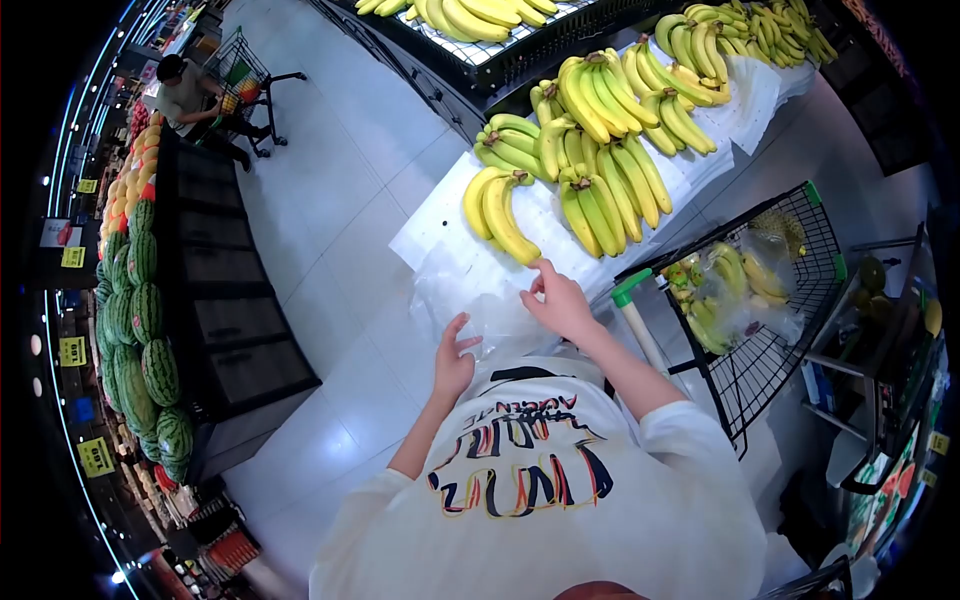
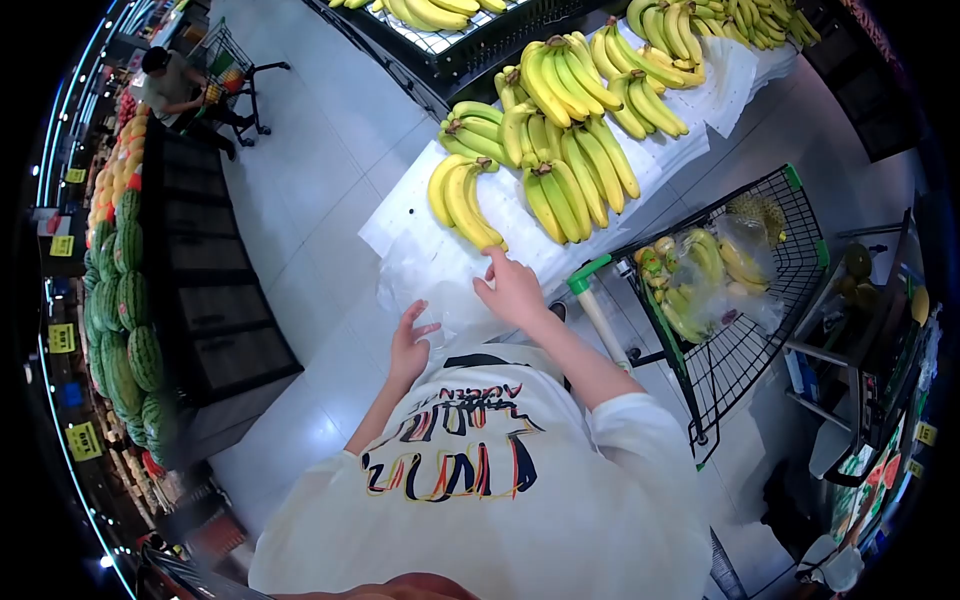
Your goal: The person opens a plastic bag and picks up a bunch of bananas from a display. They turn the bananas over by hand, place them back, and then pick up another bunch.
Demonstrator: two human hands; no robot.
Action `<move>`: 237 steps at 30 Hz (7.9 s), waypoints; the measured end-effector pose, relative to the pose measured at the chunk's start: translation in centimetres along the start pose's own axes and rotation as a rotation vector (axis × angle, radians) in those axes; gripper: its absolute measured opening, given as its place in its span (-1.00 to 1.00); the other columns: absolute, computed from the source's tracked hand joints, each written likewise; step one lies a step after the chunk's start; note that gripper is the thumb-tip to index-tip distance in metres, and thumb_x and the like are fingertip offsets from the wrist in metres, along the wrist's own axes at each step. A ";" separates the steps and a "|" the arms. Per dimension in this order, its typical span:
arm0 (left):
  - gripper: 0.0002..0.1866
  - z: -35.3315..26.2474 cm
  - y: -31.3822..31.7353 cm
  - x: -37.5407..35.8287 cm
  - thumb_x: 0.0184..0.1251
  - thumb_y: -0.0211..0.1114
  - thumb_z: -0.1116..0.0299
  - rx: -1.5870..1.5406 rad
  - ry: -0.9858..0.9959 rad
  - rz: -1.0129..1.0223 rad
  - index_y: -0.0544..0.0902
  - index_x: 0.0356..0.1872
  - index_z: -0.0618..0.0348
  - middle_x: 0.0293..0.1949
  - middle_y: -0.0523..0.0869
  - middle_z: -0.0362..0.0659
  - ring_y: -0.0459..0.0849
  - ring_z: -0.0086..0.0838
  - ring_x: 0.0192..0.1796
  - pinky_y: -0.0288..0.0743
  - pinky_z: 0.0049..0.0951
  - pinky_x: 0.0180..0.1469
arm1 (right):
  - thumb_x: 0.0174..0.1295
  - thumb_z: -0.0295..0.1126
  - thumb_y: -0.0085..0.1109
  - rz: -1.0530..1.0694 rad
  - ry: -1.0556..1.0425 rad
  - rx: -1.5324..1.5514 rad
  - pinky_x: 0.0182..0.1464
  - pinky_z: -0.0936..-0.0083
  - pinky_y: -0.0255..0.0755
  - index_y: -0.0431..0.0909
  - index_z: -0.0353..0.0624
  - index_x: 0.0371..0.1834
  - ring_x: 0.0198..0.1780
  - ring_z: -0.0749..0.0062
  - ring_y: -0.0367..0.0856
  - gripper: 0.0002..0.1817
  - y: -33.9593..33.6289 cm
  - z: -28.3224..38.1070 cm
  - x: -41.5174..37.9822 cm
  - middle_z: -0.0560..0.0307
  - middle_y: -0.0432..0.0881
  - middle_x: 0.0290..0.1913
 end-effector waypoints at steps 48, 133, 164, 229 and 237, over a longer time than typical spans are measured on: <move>-0.28 5.8 -0.2 33.7 0.54 -0.09 -0.26 0.238 -0.293 0.468 0.27 0.24 0.30 -0.20 0.73 0.14 0.75 -0.10 -0.29 0.57 -0.20 -0.17 | -0.10 -0.15 0.37 0.180 0.722 0.512 0.12 0.29 0.55 0.44 -0.24 0.34 0.06 0.14 0.65 -0.16 9.5 -6.5 23.6 -0.12 0.62 0.13; 0.00 -11.6 2.0 6.0 0.35 0.26 0.44 -0.607 -0.411 0.977 -0.25 0.64 -0.08 0.57 0.17 0.01 0.72 -0.20 0.07 0.73 -0.23 -0.06 | 0.18 -0.25 0.17 0.283 0.274 1.587 0.27 0.04 0.53 0.32 -0.35 0.40 0.17 -0.07 0.65 -0.29 -5.7 1.0 0.6 -0.26 0.60 0.20; -0.68 6.1 5.5 26.8 0.22 0.08 0.38 -0.492 -0.930 0.491 0.65 -0.09 0.27 -0.06 0.78 0.01 0.76 -0.21 0.00 0.60 -0.31 0.08 | -0.32 -0.02 0.38 0.242 0.798 -0.121 0.24 0.26 0.50 0.45 -0.18 0.34 0.26 0.14 0.61 -0.02 8.4 -5.8 24.2 -0.10 0.60 0.26; -0.66 -26.2 6.4 -2.8 0.17 0.14 0.82 0.467 0.770 -0.006 0.73 -0.13 0.27 -0.13 0.79 -0.06 0.74 -0.36 -0.18 0.62 -0.47 -0.14 | 0.04 -0.58 0.34 -0.786 -0.524 -0.233 0.15 0.21 0.41 0.55 -0.19 -0.01 0.05 -0.02 0.53 -0.61 -16.8 8.4 -13.9 0.00 0.59 -0.01; -0.51 -27.1 5.4 -4.7 0.13 0.19 0.75 0.569 0.792 -0.115 0.65 0.13 0.22 0.15 0.65 -0.05 0.63 -0.20 0.12 0.55 -0.37 0.06 | 0.18 -0.40 0.36 -0.483 0.067 0.246 -0.21 0.33 0.53 0.59 -0.10 0.02 -0.29 0.16 0.65 -0.67 -13.6 5.9 -13.2 0.09 0.66 -0.28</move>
Point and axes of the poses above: each hand's wrist, its own x-axis towards the middle knuckle, its own y-axis out of the palm, z = x × y, the point moved 3 cm from there along x, towards the middle knuckle
